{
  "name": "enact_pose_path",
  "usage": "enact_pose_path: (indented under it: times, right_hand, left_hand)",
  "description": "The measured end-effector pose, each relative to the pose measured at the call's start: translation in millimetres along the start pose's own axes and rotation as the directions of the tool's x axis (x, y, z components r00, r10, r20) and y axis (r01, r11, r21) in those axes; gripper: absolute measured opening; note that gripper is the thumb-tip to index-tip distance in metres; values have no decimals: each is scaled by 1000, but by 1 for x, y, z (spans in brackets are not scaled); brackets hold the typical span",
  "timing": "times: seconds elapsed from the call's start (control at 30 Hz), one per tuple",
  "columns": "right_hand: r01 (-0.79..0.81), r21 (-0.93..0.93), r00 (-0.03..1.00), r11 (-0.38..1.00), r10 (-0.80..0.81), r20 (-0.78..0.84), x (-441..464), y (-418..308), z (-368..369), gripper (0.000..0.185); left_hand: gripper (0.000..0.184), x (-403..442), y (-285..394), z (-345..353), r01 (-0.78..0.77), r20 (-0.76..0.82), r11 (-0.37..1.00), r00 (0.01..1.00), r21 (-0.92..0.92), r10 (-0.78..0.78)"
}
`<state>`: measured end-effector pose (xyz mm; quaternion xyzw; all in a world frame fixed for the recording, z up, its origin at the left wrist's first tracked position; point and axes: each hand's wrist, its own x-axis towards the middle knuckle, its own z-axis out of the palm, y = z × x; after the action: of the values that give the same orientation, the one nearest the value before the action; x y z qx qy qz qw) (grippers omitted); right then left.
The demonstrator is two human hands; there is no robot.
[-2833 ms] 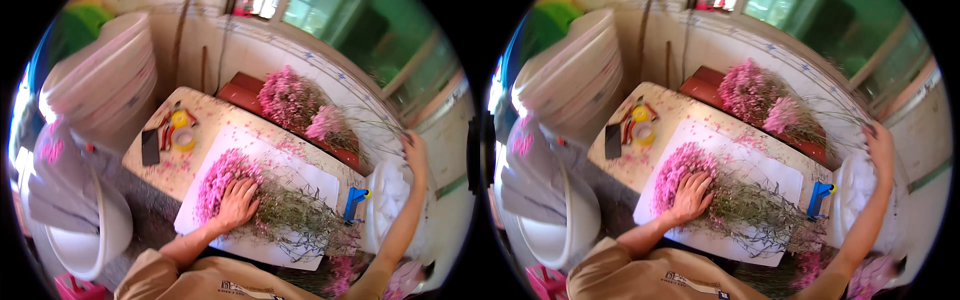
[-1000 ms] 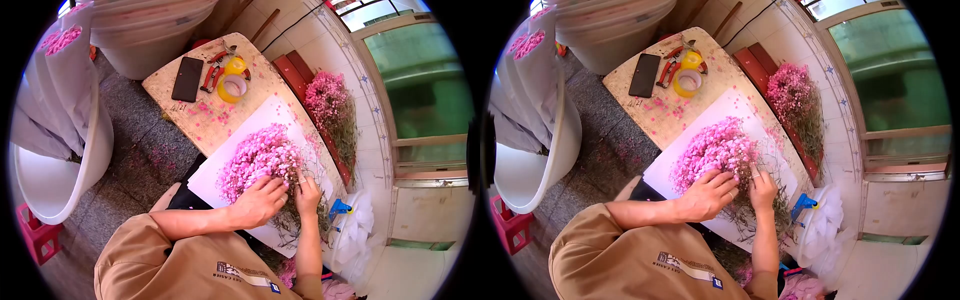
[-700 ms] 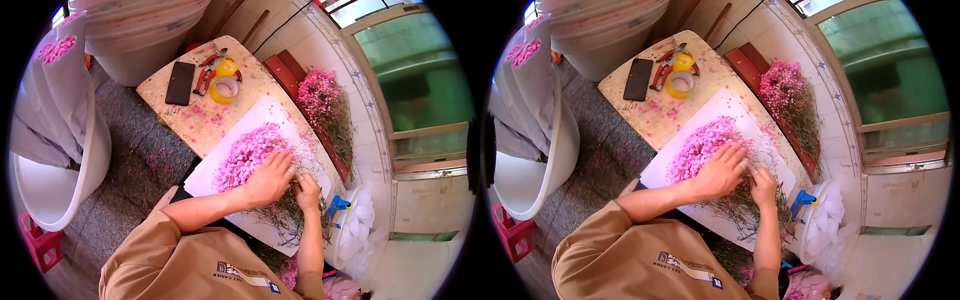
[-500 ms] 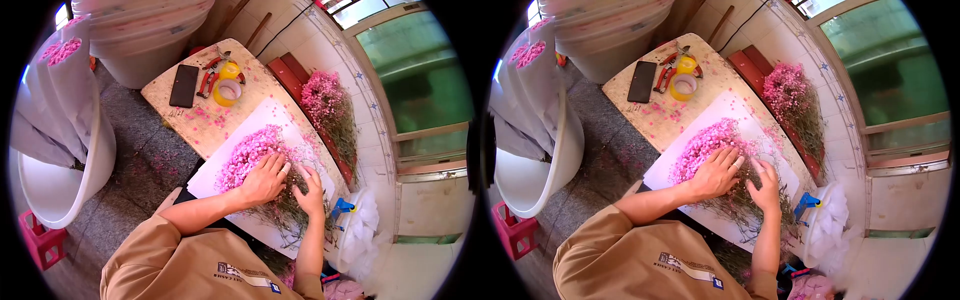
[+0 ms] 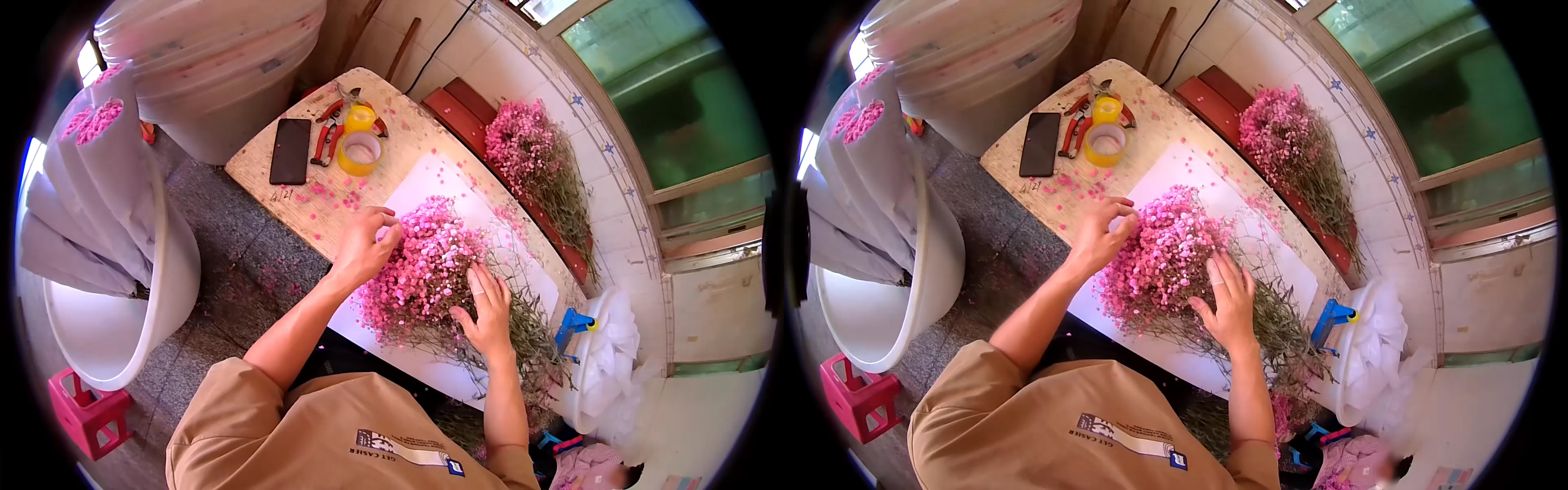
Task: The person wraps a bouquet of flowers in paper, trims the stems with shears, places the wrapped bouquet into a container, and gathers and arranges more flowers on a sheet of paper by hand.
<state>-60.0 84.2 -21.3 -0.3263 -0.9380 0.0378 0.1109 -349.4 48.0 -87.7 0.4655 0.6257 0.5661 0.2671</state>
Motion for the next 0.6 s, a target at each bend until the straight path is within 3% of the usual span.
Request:
enact_pose_path:
  times: [0.03, 0.17, 0.3, 0.33, 0.37, 0.4, 0.43, 0.47, 0.5, 0.53, 0.6]
  right_hand:
    - [0, -8, 1000, 1000, 0, 1, 0, 0, 0, 73]
    - [2, -20, 1000, 1000, -2, -3, -4, 0, 1, 72]
    - [-28, 2, 1000, 1000, 28, 9, -5, -4, 0, 70]
    - [-30, 2, 1000, 1000, 30, 4, -5, -3, 2, 70]
    - [-34, 5, 999, 999, 34, 0, -6, -2, 3, 70]
    - [-32, 0, 999, 999, 32, -1, -6, -2, 4, 70]
    - [-28, -6, 1000, 1000, 28, -3, -6, -1, 4, 70]
    - [-32, -4, 999, 999, 32, -10, -5, 0, 5, 70]
    - [-22, -8, 999, 1000, 22, -24, -5, 1, 6, 69]
    - [-15, -8, 999, 1000, 14, -33, -7, 0, 7, 69]
    - [-14, 3, 999, 1000, 14, -42, -8, -1, 7, 69]
  left_hand:
    - [21, 1, 2, 1, 72, 70, 997, 995, -22, -71]
    - [21, 10, 8, 10, 28, 123, 1000, 992, 2, -28]
    - [19, 15, -1, 15, 7, 90, 1000, 996, 26, -10]
    - [18, 14, -2, 13, 214, 54, 958, 977, -191, -208]
    - [17, 14, -2, 9, 390, 61, 830, 914, -400, -400]
    - [17, 11, -7, 5, 297, -75, 855, 930, -424, -360]
    - [17, 7, -14, -7, 296, -72, 858, 932, -419, -356]
    - [16, 3, -22, -23, 90, -140, 994, 985, -70, -99]
    - [17, 3, -22, -32, -135, -107, 946, 979, 293, 173]
    - [17, 1, -20, -34, -139, -97, 944, 980, 298, 175]
    - [19, 0, 1, -46, -130, -175, 751, 934, 647, 313]
